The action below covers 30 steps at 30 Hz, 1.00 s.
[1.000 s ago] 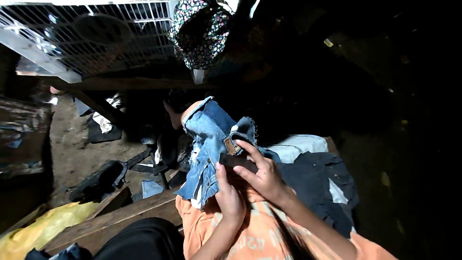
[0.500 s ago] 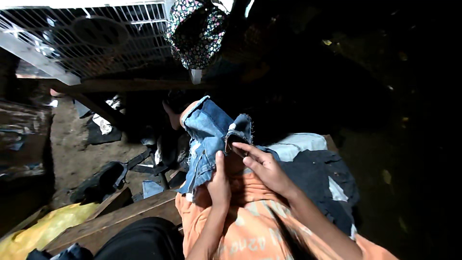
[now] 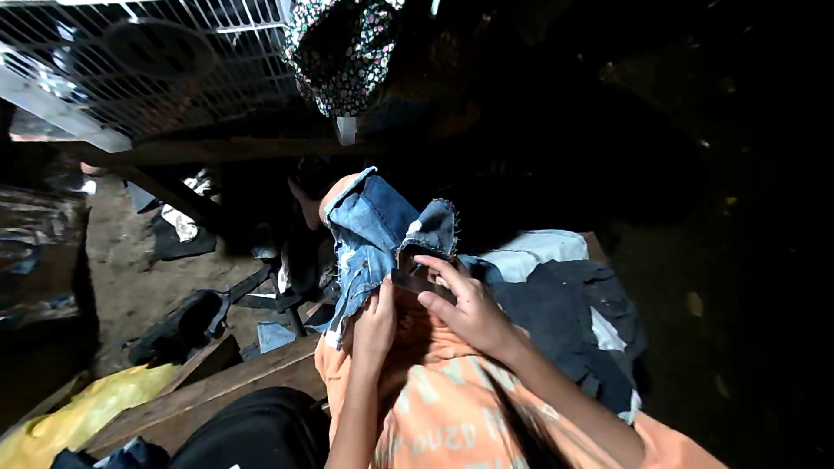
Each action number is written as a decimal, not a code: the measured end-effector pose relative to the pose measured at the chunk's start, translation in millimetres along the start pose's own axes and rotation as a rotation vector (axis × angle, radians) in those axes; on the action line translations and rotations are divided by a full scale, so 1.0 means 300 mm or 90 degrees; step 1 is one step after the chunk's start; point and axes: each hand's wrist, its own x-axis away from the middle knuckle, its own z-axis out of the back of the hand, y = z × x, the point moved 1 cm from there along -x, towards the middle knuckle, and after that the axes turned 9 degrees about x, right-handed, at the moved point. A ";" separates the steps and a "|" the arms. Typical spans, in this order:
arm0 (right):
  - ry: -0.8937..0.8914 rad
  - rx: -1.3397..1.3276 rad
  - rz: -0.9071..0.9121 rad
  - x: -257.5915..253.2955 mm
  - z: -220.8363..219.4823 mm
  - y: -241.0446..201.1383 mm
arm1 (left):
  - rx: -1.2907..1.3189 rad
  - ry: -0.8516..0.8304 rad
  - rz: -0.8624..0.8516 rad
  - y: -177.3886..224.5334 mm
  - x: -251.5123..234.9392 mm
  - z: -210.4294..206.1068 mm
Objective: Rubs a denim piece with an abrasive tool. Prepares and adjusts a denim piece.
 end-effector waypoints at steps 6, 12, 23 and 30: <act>0.014 0.028 0.006 0.008 -0.004 -0.015 | 0.170 -0.057 -0.067 -0.072 -0.012 -0.014; 0.070 0.038 0.022 0.026 0.001 -0.018 | 0.386 -0.177 -0.083 -0.115 -0.038 -0.088; 0.099 -0.106 0.031 0.042 -0.006 -0.025 | 0.198 -0.191 -0.146 -0.049 0.006 -0.066; 0.119 -0.194 0.017 0.022 -0.047 -0.033 | 0.233 -0.131 -0.052 0.038 0.065 -0.078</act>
